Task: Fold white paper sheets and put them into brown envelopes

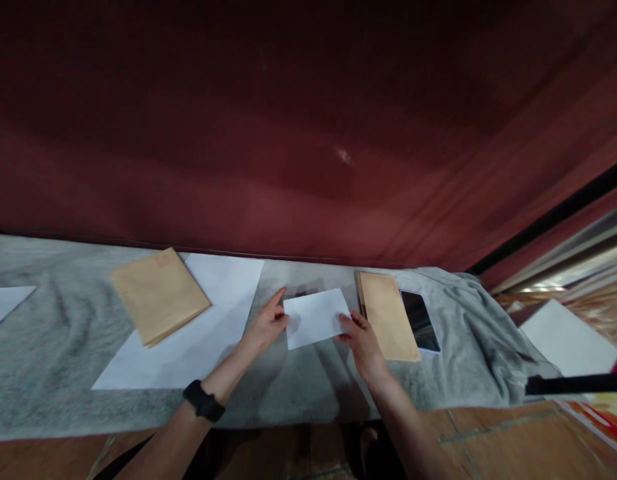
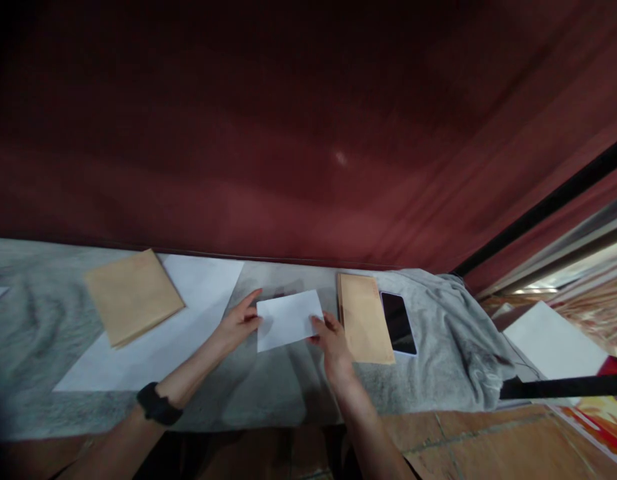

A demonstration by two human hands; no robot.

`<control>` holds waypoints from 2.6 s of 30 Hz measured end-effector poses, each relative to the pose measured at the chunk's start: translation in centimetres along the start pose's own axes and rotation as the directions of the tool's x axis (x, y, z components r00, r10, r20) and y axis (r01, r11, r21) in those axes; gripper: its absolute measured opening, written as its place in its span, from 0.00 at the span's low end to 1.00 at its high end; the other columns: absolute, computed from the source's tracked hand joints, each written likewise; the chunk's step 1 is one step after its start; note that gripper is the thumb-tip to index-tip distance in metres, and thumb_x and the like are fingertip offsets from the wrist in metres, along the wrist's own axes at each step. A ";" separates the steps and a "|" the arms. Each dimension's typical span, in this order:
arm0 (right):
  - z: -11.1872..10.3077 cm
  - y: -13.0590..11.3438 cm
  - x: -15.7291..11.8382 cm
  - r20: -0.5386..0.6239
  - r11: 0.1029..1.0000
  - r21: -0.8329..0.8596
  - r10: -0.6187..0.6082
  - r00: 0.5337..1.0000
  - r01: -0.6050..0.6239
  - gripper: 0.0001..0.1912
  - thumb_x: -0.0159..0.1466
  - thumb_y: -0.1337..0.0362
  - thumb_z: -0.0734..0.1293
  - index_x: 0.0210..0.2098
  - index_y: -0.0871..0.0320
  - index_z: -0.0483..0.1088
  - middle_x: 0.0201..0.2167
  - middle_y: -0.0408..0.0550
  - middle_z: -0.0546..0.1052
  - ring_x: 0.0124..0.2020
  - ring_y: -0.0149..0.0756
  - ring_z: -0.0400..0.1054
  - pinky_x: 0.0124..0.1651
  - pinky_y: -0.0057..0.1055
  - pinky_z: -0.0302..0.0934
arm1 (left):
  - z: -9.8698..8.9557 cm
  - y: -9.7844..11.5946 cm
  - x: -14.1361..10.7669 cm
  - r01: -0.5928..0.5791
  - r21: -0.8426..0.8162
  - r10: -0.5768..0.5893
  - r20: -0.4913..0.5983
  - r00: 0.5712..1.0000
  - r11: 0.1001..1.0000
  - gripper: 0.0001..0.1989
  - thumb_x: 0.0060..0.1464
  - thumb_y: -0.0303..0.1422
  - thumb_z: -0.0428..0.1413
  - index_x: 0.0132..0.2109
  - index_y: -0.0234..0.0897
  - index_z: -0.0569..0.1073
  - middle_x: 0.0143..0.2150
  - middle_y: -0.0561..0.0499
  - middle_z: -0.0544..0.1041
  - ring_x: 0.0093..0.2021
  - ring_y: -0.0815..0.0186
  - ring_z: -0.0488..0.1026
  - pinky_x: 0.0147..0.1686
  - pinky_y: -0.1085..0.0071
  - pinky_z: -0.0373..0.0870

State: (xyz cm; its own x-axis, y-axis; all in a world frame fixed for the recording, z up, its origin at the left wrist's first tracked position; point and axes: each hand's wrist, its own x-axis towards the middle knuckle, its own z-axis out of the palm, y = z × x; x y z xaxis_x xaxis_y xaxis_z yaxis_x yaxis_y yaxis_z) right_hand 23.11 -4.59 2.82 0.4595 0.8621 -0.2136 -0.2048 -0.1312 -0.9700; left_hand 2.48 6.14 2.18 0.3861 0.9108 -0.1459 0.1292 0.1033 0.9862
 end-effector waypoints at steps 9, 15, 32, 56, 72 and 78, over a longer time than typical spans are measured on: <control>-1.3 1.2 0.2 0.149 0.502 -0.828 -0.234 0.961 0.251 0.08 0.64 0.60 0.63 0.33 0.53 0.72 0.29 0.44 0.79 0.31 0.37 0.73 0.36 0.29 0.60 | -0.8 -1.4 -0.2 -0.130 0.520 0.168 -0.028 0.985 0.845 0.36 0.52 0.25 0.51 0.70 0.37 0.61 0.36 0.53 0.76 0.32 0.66 0.74 0.38 0.69 0.70; -1.8 1.4 0.3 0.209 0.325 -0.912 -0.154 0.966 0.249 0.08 0.67 0.62 0.61 0.35 0.53 0.72 0.28 0.45 0.79 0.30 0.38 0.75 0.34 0.28 0.59 | 0.9 -0.8 -2.3 -0.310 0.820 0.388 0.118 0.914 0.481 0.22 0.64 0.31 0.50 0.64 0.37 0.69 0.67 0.39 0.67 0.64 0.53 0.68 0.64 0.55 0.63; -1.4 1.6 -0.6 0.305 0.298 -0.850 -0.395 0.867 0.435 0.21 0.71 0.53 0.56 0.55 0.58 0.69 0.45 0.57 0.78 0.46 0.48 0.74 0.50 0.44 0.66 | 4.4 -2.6 -7.2 -0.625 0.758 0.385 0.529 0.756 0.187 0.37 0.66 0.53 0.46 0.73 0.36 0.53 0.75 0.39 0.53 0.75 0.55 0.48 0.72 0.54 0.42; 0.3 5.7 -1.3 0.617 0.008 -0.740 -0.392 0.683 0.673 0.28 0.76 0.60 0.51 0.72 0.63 0.50 0.73 0.61 0.53 0.74 0.46 0.44 0.71 0.53 0.48 | 3.6 -3.5 -7.6 -0.492 0.828 0.413 0.362 0.836 0.269 0.30 0.67 0.37 0.43 0.71 0.24 0.55 0.73 0.34 0.56 0.75 0.54 0.47 0.72 0.54 0.47; 0.3 6.5 -1.9 0.503 -0.082 -0.836 -0.508 0.699 0.542 0.36 0.75 0.51 0.53 0.73 0.69 0.45 0.71 0.70 0.55 0.71 0.57 0.50 0.67 0.56 0.53 | 2.7 -3.5 -5.6 -0.243 0.949 0.313 0.173 0.934 0.200 0.44 0.65 0.58 0.40 0.71 0.23 0.55 0.74 0.32 0.53 0.75 0.51 0.47 0.72 0.55 0.42; -0.7 6.5 -1.9 0.503 -0.130 -0.848 -0.504 0.703 0.514 0.37 0.75 0.50 0.52 0.73 0.69 0.44 0.71 0.69 0.56 0.70 0.57 0.53 0.67 0.53 0.55 | 2.7 -3.6 -5.8 -0.241 0.956 0.310 0.180 0.934 0.169 0.42 0.66 0.57 0.40 0.72 0.26 0.54 0.75 0.34 0.52 0.75 0.52 0.46 0.72 0.54 0.40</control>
State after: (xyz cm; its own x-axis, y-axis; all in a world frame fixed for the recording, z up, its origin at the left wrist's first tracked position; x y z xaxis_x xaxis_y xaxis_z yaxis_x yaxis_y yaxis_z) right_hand 21.46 -7.44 -3.14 -0.0084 0.9178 0.3969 0.9956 0.0447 -0.0823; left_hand 2.28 -0.59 -0.72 0.5650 0.8103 0.1553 0.8019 -0.5836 0.1276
